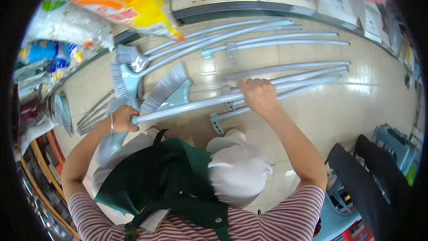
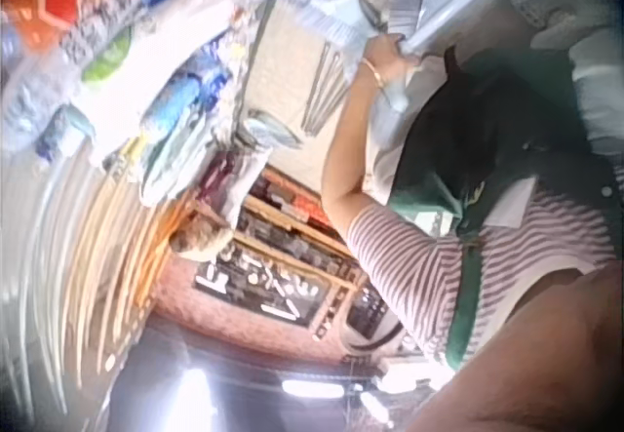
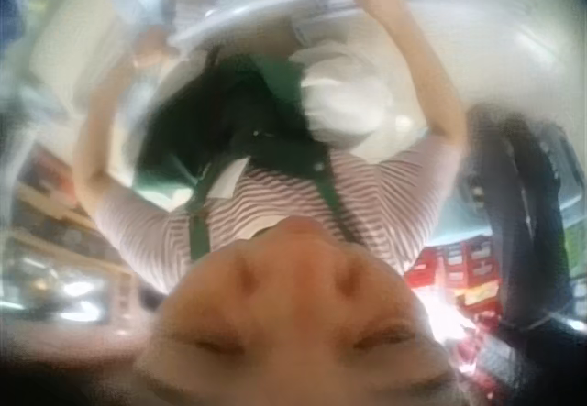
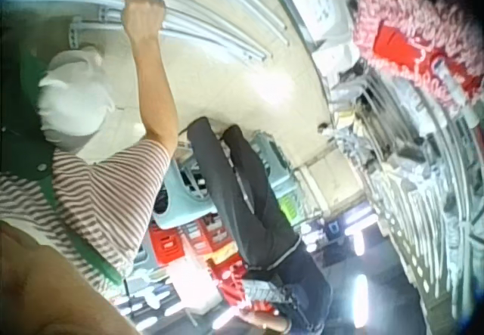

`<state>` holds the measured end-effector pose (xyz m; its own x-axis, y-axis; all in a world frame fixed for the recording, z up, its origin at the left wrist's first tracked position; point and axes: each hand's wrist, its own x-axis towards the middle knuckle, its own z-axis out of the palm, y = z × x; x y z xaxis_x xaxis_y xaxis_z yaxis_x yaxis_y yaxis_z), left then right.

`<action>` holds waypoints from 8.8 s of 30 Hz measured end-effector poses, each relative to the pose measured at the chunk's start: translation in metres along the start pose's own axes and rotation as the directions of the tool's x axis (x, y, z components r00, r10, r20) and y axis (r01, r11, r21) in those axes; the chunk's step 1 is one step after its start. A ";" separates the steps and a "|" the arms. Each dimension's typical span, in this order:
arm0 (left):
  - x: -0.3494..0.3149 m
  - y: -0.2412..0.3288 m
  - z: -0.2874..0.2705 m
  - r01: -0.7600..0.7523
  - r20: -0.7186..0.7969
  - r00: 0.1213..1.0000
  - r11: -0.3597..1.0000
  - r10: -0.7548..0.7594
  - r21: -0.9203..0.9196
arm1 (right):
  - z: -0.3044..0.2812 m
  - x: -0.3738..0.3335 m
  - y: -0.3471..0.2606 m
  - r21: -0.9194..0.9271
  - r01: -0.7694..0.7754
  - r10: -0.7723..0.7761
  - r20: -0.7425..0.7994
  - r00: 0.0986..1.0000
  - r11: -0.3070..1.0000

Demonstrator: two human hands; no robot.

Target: The person assembles brooms and dustpans by attaching metal poles to broom heads and dustpan handles. They pick up parts from the floor, connect them, and place the completed items on a display rack.

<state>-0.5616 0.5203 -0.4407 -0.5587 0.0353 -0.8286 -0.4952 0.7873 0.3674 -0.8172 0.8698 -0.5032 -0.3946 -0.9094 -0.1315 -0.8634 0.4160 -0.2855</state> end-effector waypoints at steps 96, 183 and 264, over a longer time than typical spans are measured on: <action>0.206 -0.007 0.013 0.207 -0.632 0.768 0.974 -0.103 0.092 | 0.125 -0.121 0.124 0.950 -0.164 0.964 0.265 -0.030 -0.266; -0.056 -0.081 0.072 0.117 -0.788 0.611 0.977 0.072 0.179 | 0.080 0.240 -0.051 0.121 0.186 -0.182 -0.046 0.982 0.975; 0.136 0.077 0.116 -0.326 -0.460 0.833 0.944 0.307 0.038 | 0.088 -0.055 0.115 -0.131 -0.239 0.205 -0.231 0.951 0.962</action>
<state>-0.5983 0.6576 -0.5737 -0.9234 -0.0122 -0.3838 -0.2599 0.7556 0.6013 -0.8671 0.9680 -0.6128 -0.6248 -0.7800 0.0363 -0.7777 0.6174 -0.1187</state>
